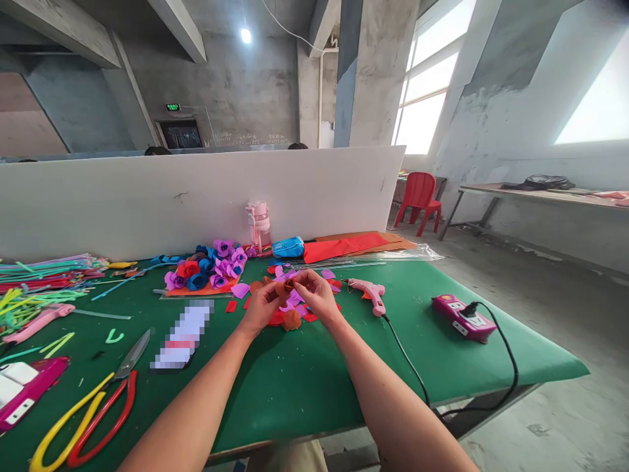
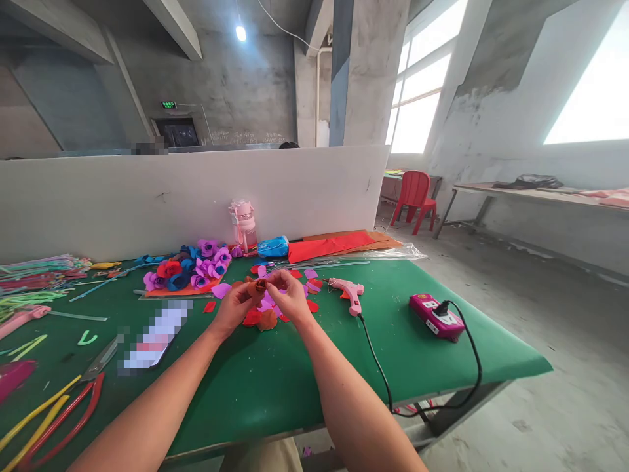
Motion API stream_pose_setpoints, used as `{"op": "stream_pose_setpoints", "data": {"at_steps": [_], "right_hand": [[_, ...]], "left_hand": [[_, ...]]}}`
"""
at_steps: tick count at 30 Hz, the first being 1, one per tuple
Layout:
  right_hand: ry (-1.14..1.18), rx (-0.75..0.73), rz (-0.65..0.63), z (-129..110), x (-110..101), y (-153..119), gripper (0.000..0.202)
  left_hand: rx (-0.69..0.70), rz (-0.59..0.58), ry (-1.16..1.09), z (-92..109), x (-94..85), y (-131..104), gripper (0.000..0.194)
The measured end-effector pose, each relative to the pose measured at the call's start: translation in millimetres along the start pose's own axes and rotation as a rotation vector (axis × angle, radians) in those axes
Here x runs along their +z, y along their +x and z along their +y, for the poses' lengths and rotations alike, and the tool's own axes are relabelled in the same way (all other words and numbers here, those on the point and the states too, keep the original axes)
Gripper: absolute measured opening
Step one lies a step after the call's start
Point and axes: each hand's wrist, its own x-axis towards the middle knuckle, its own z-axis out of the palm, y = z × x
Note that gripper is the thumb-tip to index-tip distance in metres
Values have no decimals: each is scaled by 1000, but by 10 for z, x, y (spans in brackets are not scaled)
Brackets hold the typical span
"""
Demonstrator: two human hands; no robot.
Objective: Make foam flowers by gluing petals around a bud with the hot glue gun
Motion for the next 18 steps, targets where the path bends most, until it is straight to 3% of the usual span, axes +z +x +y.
{"op": "stream_pose_setpoints", "data": {"at_steps": [13,18], "right_hand": [[34,71,-21,19,-3,9,21],[108,101,-24,-62,-28,-4,24]], "left_hand": [[11,-15,-21,8,5,3,24],[-39,57,-43,-35,-4,19,24]]}}
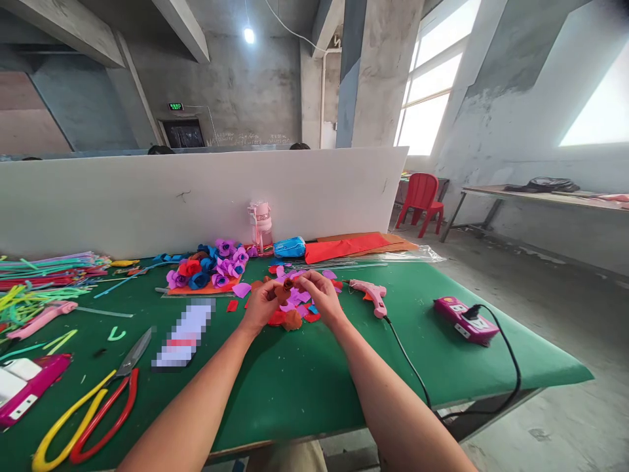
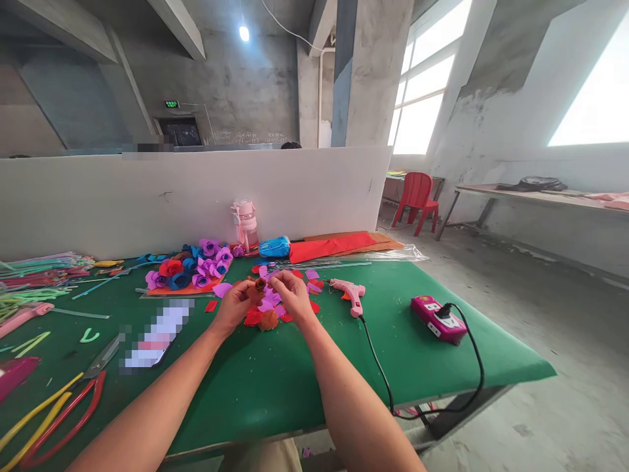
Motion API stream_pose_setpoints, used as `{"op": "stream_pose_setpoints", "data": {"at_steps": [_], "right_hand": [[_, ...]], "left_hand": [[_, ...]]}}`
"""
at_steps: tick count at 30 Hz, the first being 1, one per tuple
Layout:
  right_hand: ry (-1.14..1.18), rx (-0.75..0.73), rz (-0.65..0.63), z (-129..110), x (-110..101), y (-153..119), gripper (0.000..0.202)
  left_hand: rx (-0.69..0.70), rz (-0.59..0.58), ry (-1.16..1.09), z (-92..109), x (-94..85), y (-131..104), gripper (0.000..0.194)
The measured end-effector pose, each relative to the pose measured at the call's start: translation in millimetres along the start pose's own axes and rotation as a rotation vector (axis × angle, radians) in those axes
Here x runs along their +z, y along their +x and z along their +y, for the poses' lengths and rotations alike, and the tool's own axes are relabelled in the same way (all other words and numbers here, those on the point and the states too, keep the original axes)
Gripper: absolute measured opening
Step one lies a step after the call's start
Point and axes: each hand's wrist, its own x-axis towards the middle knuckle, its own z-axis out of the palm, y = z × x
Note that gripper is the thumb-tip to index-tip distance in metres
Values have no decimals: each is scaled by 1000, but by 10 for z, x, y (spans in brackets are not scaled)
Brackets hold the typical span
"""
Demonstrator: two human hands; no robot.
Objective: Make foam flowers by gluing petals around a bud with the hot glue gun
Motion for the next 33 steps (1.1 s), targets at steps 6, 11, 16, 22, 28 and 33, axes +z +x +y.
{"op": "stream_pose_setpoints", "data": {"at_steps": [6,11,16,22,28,33], "right_hand": [[-195,-123,-96,28,30,-21,33],[-274,-197,-87,40,56,-36,22],[-305,-207,-62,-9,82,-48,18],[-289,-220,-56,28,68,-37,15],[-313,-217,-62,26,47,-31,18],[-277,-232,-95,-53,54,-56,26]], "left_hand": [[50,14,2,13,-9,2,23],[69,-3,6,-15,-9,10,19],[49,-11,-20,-63,-7,21,19],[36,-24,-15,-23,-5,6,19],[69,-30,-10,0,-3,1,22],[117,-19,26,-35,-16,8,21]]}}
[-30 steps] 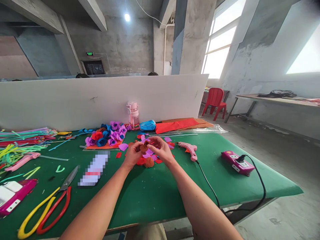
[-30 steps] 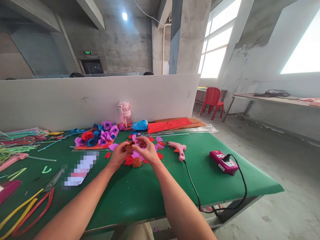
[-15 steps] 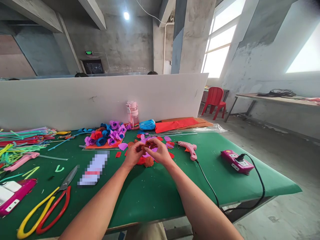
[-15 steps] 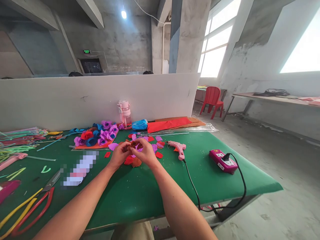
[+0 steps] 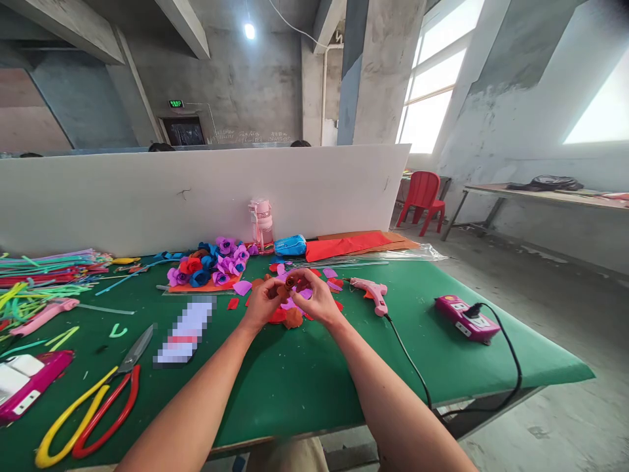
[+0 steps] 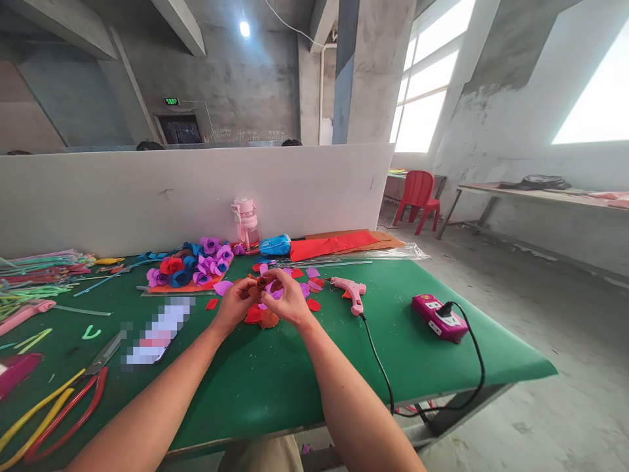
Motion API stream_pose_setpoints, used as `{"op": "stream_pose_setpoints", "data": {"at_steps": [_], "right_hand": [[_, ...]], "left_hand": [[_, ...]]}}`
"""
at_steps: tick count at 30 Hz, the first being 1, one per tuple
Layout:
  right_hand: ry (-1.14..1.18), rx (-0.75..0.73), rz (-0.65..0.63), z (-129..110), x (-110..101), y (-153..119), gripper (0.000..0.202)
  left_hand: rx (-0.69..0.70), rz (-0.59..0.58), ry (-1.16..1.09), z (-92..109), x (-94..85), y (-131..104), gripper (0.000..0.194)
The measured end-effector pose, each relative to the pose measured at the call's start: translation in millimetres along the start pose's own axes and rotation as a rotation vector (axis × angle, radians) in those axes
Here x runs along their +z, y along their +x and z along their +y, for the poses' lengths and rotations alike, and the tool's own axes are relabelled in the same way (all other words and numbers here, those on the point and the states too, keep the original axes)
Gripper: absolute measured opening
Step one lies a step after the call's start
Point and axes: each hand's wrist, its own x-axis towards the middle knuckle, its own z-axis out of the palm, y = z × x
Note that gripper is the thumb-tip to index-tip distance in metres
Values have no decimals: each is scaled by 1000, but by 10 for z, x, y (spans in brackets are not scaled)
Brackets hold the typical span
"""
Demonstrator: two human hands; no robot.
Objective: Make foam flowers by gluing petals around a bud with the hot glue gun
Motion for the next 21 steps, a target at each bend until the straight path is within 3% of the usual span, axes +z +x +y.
{"op": "stream_pose_setpoints", "data": {"at_steps": [7,12,18,21], "right_hand": [[41,-20,14,7,-23,-6,18],[202,202,171,129,-32,12,17],[510,437,7,260,73,-20,31],[602,505,12,221,129,-52,28]], "left_hand": [[-10,5,3,-20,-1,0,22],[43,93,24,-15,-43,18,20],[41,178,150,-168,-54,30,12],[50,237,224,-197,-40,16,8]]}}
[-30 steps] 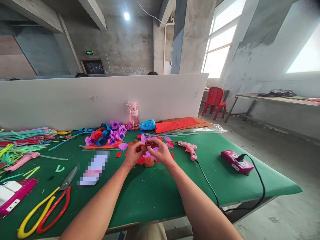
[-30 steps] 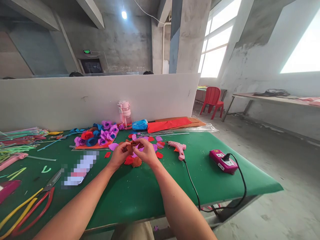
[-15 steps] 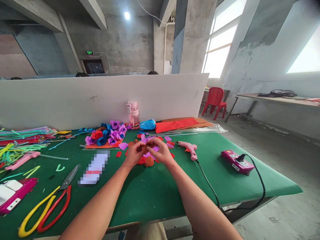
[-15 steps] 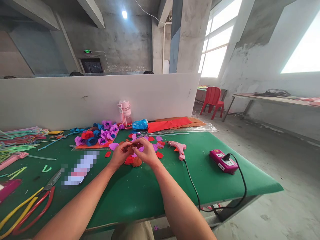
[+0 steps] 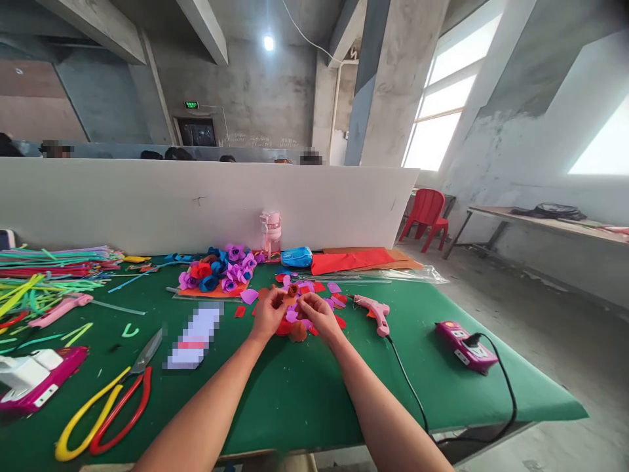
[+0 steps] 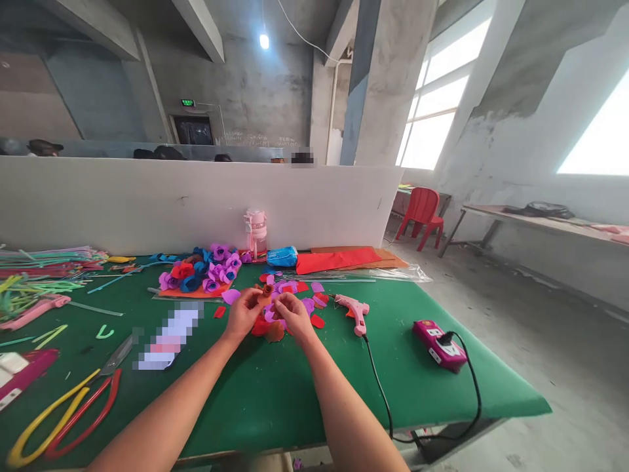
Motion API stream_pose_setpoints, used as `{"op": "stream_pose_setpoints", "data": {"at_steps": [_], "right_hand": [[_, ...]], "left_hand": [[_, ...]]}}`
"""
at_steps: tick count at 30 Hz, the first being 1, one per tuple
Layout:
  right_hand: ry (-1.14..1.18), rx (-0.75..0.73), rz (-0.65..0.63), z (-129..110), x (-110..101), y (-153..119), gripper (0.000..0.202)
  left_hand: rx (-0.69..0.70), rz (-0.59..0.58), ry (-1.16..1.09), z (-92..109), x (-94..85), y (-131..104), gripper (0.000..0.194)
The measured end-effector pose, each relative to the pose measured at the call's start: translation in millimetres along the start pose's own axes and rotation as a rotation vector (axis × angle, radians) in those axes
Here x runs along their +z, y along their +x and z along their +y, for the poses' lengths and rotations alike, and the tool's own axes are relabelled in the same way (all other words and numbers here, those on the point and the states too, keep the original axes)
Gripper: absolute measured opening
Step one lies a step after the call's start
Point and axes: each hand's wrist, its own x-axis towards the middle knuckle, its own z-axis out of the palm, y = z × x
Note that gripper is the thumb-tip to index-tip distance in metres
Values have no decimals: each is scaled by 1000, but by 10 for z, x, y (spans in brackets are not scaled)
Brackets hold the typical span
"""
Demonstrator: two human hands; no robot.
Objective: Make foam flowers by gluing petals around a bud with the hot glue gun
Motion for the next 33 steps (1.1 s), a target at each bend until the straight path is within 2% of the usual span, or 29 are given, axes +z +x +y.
{"op": "stream_pose_setpoints", "data": {"at_steps": [3,6,10,12,17,20,25,30,33], "right_hand": [[181,124,13,-41,82,-45,28],[343,253,20,-98,159,-93,19],[523,321,138,-139,205,-197,3],[582,340,200,-160,216,-269,4],[580,353,310,-261,277,-442,15],[553,342,373,-302,306,-496,14],[555,355,370,-308,315,-506,15],[570,440,411,-355,314,-508,22],[575,428,402,-389,297,-523,20]], "left_hand": [[37,16,72,41,-10,-12,3],[49,-4,89,95,-14,-19,3],[55,-87,76,144,25,-48,3],[81,-135,87,175,47,-71,2],[148,-220,107,286,56,-114,2],[148,-242,95,321,49,-120,6],[146,-260,126,306,60,-124,5],[163,-267,145,295,66,-117,3],[171,-265,158,298,67,-111,3]]}}
